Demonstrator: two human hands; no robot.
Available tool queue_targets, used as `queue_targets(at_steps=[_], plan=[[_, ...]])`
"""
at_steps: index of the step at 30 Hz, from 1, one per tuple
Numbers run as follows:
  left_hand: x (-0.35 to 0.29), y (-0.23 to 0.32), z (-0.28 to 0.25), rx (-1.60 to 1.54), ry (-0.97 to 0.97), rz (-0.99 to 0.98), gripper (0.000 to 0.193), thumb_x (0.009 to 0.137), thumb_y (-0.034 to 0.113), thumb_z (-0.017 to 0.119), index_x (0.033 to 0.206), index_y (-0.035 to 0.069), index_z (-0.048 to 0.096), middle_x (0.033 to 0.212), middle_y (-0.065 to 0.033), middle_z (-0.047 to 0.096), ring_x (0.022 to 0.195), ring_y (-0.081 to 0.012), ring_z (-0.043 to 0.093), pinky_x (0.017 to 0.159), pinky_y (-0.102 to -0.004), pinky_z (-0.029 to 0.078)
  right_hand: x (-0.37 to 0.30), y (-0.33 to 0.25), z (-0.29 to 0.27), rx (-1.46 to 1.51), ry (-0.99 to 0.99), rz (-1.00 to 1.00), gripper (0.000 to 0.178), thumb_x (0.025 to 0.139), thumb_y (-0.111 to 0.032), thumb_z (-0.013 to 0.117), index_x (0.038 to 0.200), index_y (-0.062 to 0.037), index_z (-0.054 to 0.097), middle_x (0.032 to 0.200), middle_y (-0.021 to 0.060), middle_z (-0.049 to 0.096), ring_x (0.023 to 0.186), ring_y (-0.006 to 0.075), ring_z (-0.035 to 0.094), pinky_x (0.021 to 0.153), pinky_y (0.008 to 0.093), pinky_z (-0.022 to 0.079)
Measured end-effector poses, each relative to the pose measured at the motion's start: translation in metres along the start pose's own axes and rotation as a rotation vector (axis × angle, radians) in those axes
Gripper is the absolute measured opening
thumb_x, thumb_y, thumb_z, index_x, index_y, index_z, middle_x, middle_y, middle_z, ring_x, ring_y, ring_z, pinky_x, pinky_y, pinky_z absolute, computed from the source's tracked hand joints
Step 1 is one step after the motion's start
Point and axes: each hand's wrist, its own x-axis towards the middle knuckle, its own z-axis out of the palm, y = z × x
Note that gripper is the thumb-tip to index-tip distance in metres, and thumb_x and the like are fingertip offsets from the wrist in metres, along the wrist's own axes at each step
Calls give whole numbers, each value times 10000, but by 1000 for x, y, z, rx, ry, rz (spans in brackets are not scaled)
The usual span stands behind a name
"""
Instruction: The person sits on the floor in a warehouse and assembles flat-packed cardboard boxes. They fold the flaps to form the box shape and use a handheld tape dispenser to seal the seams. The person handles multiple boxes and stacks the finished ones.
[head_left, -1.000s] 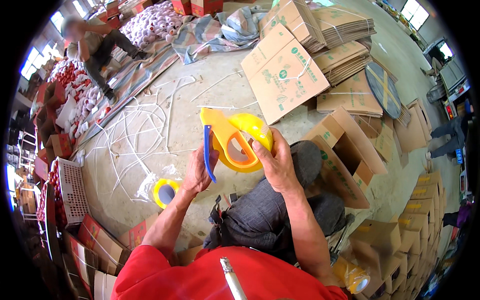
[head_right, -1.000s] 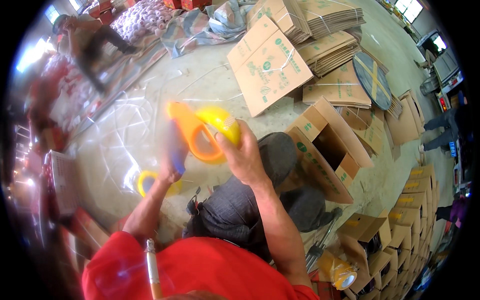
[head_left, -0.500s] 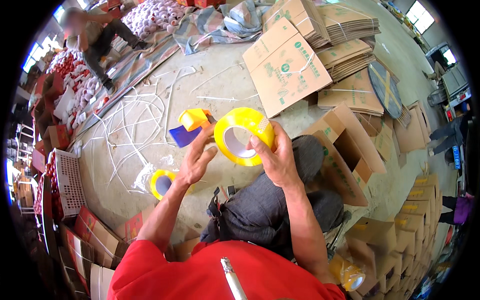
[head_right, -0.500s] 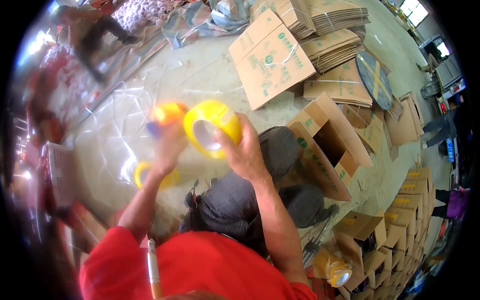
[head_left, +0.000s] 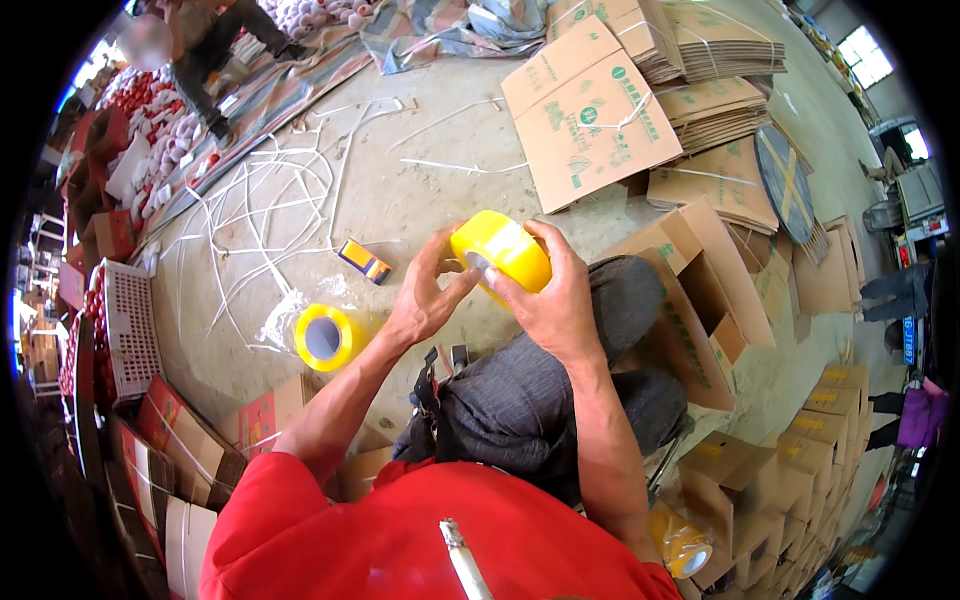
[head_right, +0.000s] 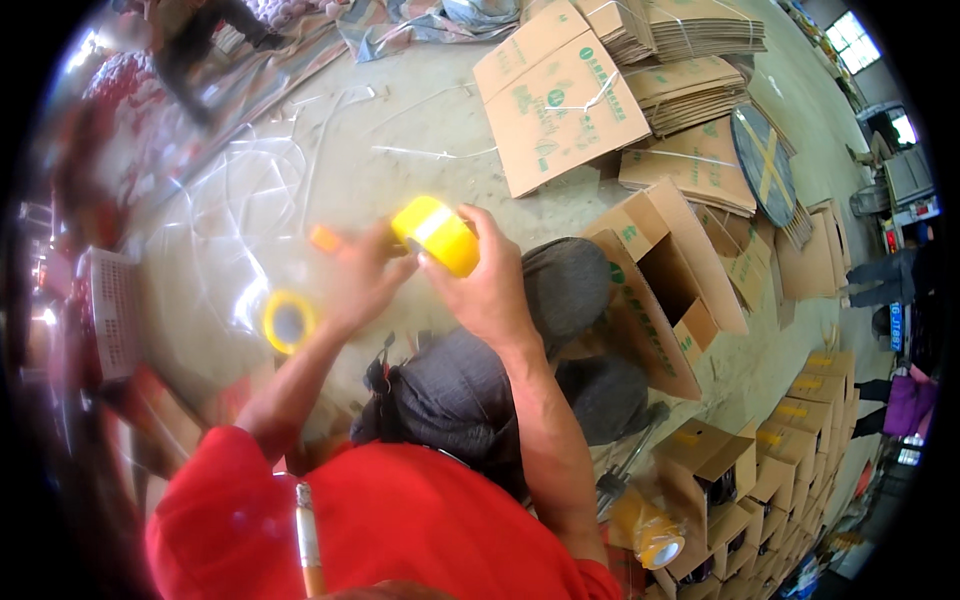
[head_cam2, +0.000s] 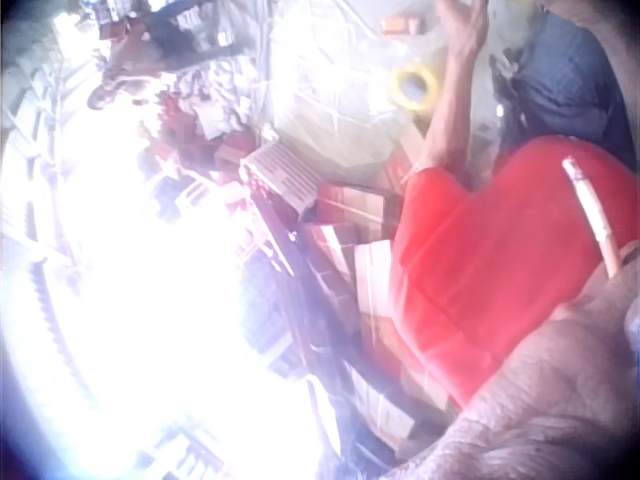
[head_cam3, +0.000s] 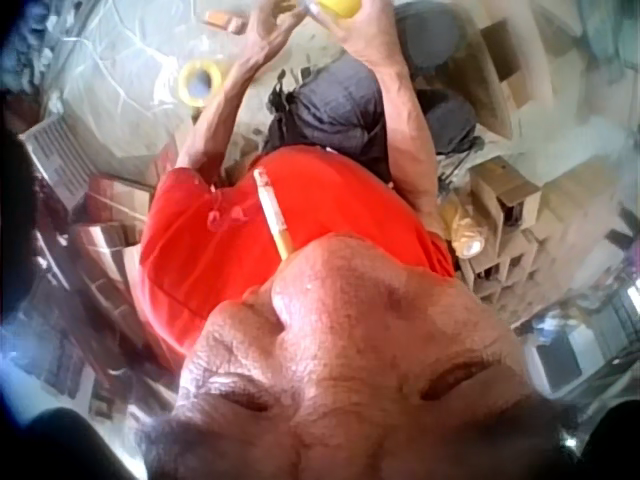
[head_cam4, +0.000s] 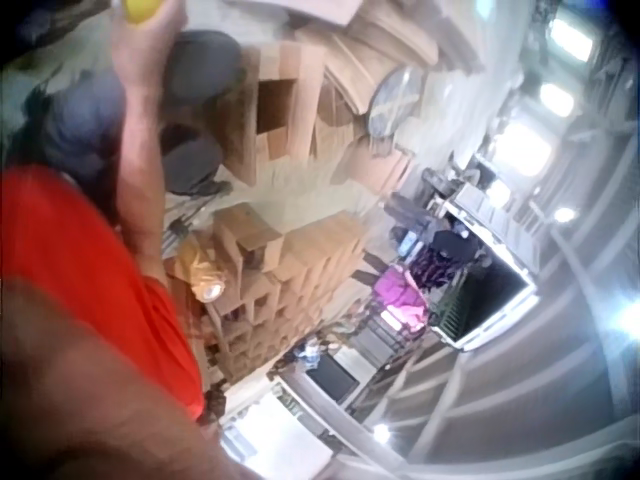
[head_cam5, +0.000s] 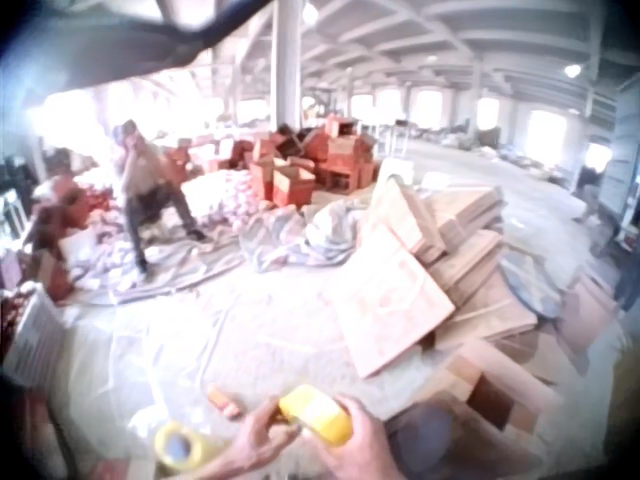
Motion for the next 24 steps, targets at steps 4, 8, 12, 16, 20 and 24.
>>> queue_targets(at_steps=[4,8,12,16,20,24], plan=[[-7,-94,21,-99,36,-101,489,988,165,677,1428,4,536,1315,-174,656,1152,-248,663,974,-392,549,1,-7,0,-77,50,57,523,849,-133,822,1269,75,590,1095,202,724,1001,268,708,896,388,554],[-27,-225,29,23,328,-320,508,951,158,700,1404,6,526,1286,-216,641,1082,-298,668,940,-415,555,-3,3,-8,-40,117,91,544,856,-153,819,1286,79,580,1144,198,709,1054,270,688,942,387,535],[-30,-359,-20,348,754,-511,476,905,73,657,1362,43,529,1346,-213,561,1195,-360,596,991,-464,492,3,-2,-3,-89,109,158,578,864,-171,820,1309,84,553,1181,208,684,1095,264,662,974,393,518],[1,-353,-28,757,578,-409,562,817,18,677,1360,93,553,1395,-201,520,1325,-379,495,1071,-499,409,10,8,0,-10,94,163,581,892,-182,813,1331,85,541,1217,191,662,1131,237,635,999,373,507],[29,-328,-43,998,478,-366,617,796,63,743,1381,174,581,1500,-176,463,1402,-402,422,1128,-545,340,19,12,13,41,122,155,581,876,-163,819,1319,84,535,1166,204,681,1087,252,659,977,387,517],[62,-352,-75,1310,26,-501,456,834,239,803,1274,184,697,1532,-174,451,1421,-422,413,1093,-493,420,28,6,18,151,83,177,559,878,-127,811,1317,81,534,1142,197,685,1059,244,665,957,379,526]])
